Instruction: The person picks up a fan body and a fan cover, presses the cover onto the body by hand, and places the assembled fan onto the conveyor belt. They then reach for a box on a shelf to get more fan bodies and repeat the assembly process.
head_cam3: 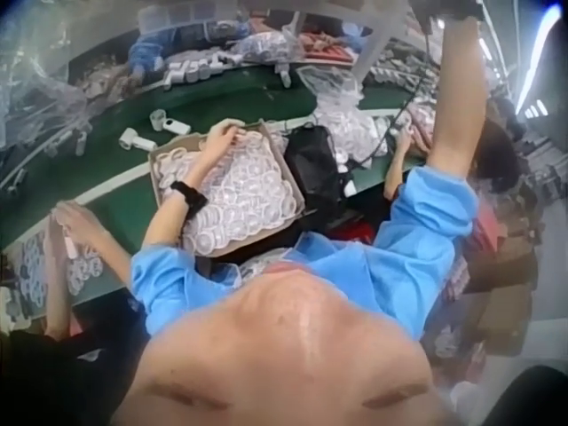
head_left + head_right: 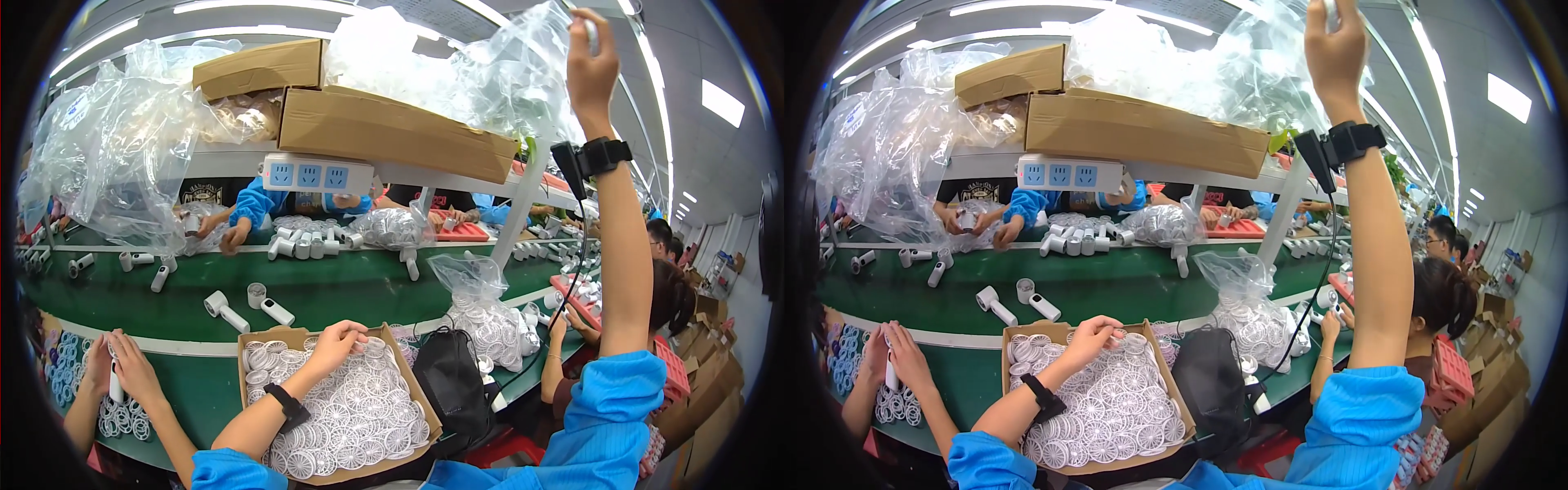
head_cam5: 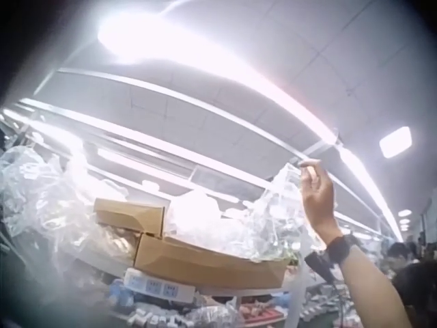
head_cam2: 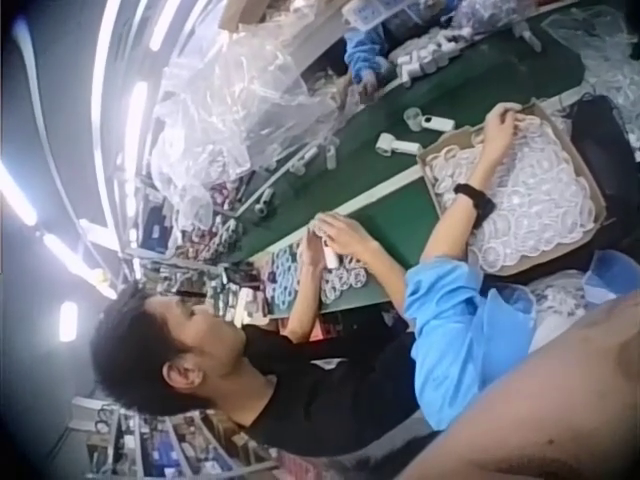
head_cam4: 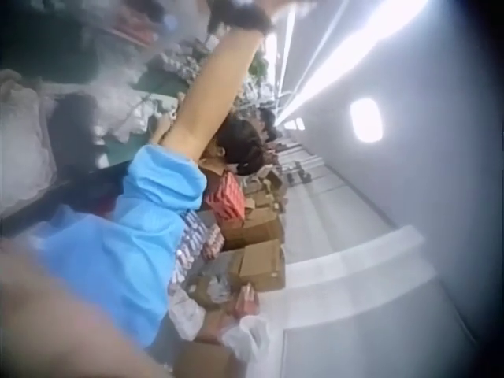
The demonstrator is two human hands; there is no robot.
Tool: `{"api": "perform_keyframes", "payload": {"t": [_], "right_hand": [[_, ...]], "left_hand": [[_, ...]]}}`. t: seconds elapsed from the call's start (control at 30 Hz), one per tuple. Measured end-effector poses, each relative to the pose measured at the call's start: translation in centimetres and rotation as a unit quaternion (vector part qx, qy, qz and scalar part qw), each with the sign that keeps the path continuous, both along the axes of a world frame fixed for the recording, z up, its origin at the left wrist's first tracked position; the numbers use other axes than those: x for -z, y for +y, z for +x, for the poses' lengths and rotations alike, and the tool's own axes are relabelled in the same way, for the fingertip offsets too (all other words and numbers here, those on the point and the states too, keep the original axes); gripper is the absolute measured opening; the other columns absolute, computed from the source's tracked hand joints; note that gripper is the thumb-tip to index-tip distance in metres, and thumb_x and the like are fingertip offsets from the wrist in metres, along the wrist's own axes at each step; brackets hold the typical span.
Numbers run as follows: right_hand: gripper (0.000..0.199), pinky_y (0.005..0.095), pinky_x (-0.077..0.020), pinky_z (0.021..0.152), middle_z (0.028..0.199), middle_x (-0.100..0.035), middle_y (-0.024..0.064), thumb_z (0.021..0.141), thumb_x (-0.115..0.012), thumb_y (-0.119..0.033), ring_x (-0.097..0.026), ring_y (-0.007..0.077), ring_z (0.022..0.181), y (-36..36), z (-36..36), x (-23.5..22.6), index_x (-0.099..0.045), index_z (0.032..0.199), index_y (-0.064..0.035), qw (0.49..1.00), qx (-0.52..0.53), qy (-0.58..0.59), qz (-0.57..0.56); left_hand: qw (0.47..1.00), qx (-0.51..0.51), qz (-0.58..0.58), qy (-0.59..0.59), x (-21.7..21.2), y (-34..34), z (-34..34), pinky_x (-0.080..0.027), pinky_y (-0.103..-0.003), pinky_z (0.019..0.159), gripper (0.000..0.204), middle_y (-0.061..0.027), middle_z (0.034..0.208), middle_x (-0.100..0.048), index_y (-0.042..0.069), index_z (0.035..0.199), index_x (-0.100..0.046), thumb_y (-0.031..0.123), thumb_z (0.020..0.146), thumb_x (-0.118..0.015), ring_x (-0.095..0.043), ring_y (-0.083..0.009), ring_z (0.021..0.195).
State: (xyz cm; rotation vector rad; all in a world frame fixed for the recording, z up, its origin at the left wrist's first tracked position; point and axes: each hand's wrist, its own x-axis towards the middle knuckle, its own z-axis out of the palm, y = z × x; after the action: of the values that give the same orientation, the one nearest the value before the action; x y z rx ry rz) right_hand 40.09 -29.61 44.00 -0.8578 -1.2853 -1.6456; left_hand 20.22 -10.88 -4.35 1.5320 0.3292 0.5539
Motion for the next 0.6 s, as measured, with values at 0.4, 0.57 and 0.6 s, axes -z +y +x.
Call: {"api": "perform_keyframes", "payload": {"t": [0.4,0.57,0.6], "right_hand": [[0.013,0.0345,-0.0468,0.073,0.082,-0.061,0.0170,0.086,-0.056,-0.008,-0.062,0.0249,0.078,1.5,-0.1,0.4,-0.058,0.097,-0.0022,0.997,0.008,0.037,-0.069],[0.010,0.0377,-0.0478,0.072,0.090,-0.062,0.0191,0.085,-0.058,-0.007,-0.064,0.0296,0.084,0.6,2.1,-2.1,-0.057,0.095,-0.0041,0.993,0.061,-0.095,0.029],[0.010,0.0377,-0.0478,0.072,0.090,-0.062,0.0191,0.085,-0.058,-0.007,-0.064,0.0296,0.084,0.0,1.8,-3.5,-0.057,0.095,-0.0041,0.994,0.055,-0.090,0.031]], "left_hand": [[0.997,-0.026,-0.054,-0.048,-1.5,0.6,-0.3,-0.052,-0.024,0.066,0.020,-0.0057,0.089,-0.066,0.001,0.109,-0.058,0.009,0.095,-0.046,-0.061,-0.0101,0.072],[0.986,0.043,0.091,-0.135,-15.1,-3.4,4.3,-0.050,-0.024,0.065,0.021,-0.0053,0.090,-0.064,0.002,0.110,-0.057,0.011,0.094,-0.048,-0.061,-0.0122,0.074],[0.978,0.047,0.128,-0.156,-18.3,-4.2,4.8,-0.050,-0.024,0.065,0.021,-0.0051,0.090,-0.064,0.002,0.111,-0.057,0.010,0.093,-0.049,-0.061,-0.0121,0.074]]}}
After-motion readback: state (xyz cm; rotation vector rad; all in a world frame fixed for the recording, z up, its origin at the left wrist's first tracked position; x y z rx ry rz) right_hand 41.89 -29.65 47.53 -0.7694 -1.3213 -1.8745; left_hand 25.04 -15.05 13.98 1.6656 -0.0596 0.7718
